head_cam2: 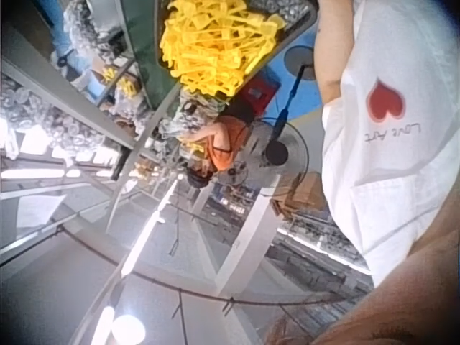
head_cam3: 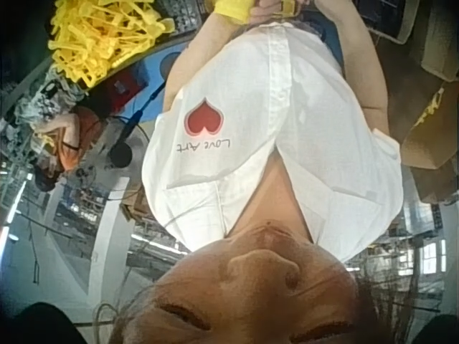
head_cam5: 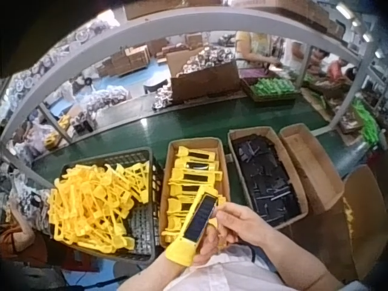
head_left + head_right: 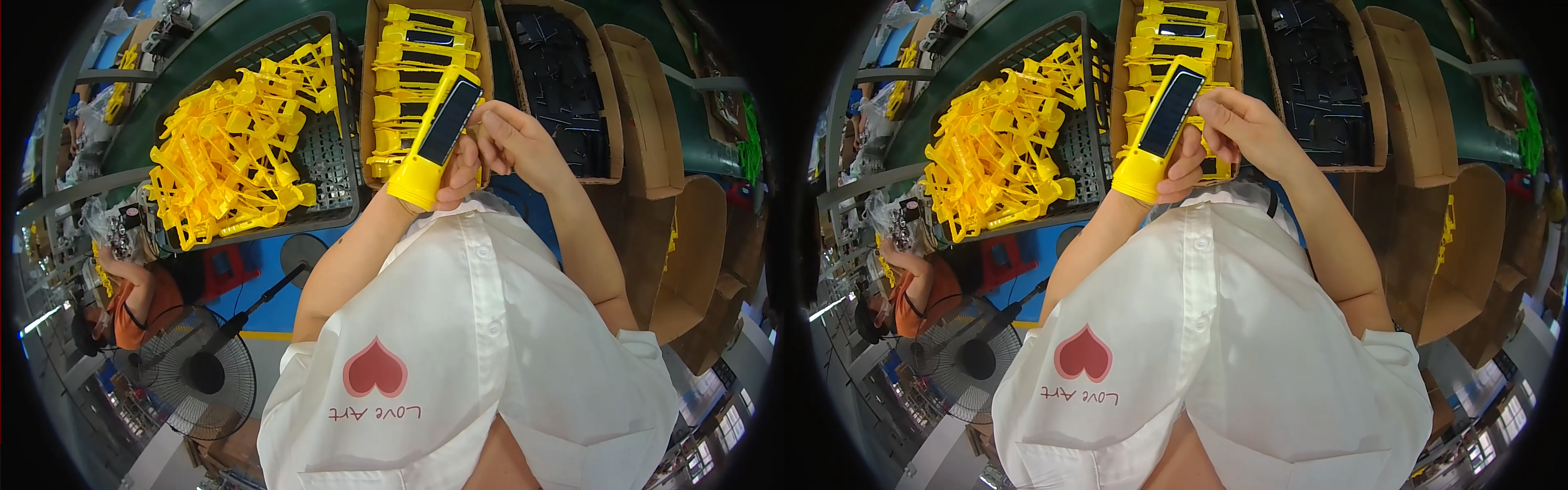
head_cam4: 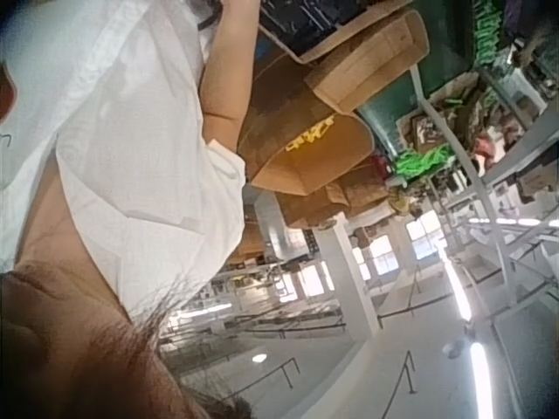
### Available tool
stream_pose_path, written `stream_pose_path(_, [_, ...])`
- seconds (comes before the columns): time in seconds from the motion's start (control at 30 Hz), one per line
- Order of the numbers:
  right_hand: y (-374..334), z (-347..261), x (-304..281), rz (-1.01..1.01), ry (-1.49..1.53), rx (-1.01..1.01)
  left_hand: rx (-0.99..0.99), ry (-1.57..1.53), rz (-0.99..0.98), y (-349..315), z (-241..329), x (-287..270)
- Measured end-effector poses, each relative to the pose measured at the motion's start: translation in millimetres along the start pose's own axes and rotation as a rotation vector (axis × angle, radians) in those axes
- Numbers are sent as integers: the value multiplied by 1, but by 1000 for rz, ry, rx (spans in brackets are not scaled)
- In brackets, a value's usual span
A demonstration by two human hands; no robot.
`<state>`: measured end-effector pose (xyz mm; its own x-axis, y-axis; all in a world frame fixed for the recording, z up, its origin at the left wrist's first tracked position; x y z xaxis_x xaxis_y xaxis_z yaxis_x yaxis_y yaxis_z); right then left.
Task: Assembling small solar lighting components by inserting solar panels into yellow plastic housings.
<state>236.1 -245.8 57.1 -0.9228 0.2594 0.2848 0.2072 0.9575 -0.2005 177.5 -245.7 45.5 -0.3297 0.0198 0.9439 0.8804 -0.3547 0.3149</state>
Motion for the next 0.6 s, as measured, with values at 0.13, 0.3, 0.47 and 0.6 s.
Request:
stream_pose_path(0.13, [-1, 0, -13, 143, -27, 96, 3, -45, 35, -4, -8, -7])
stream_pose_path(0.3, [-3, -5, -10, 97, 158, 28, -49, 74, 122, -17, -4, -15])
stream_pose_path(0.47, [-15, -22, -25, 93, 269, -128, -14, 103, 371, -49, 22, -21])
stream_pose_path(0.6, [-20, -18, -28, 121, 177, -49, 20, 167, 475, -50, 34, -18])
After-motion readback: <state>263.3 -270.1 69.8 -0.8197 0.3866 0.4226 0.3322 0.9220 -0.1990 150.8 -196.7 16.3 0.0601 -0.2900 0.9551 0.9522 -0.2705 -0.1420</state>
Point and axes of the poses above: each hand's wrist, its own y-axis towards the middle knuckle, its own x-axis out of the palm, z = x × y, the point moved 10 cm from there along y, towards the middle knuckle, and after that the axes turned 9 degrees about -z, right-handed, at the moved point
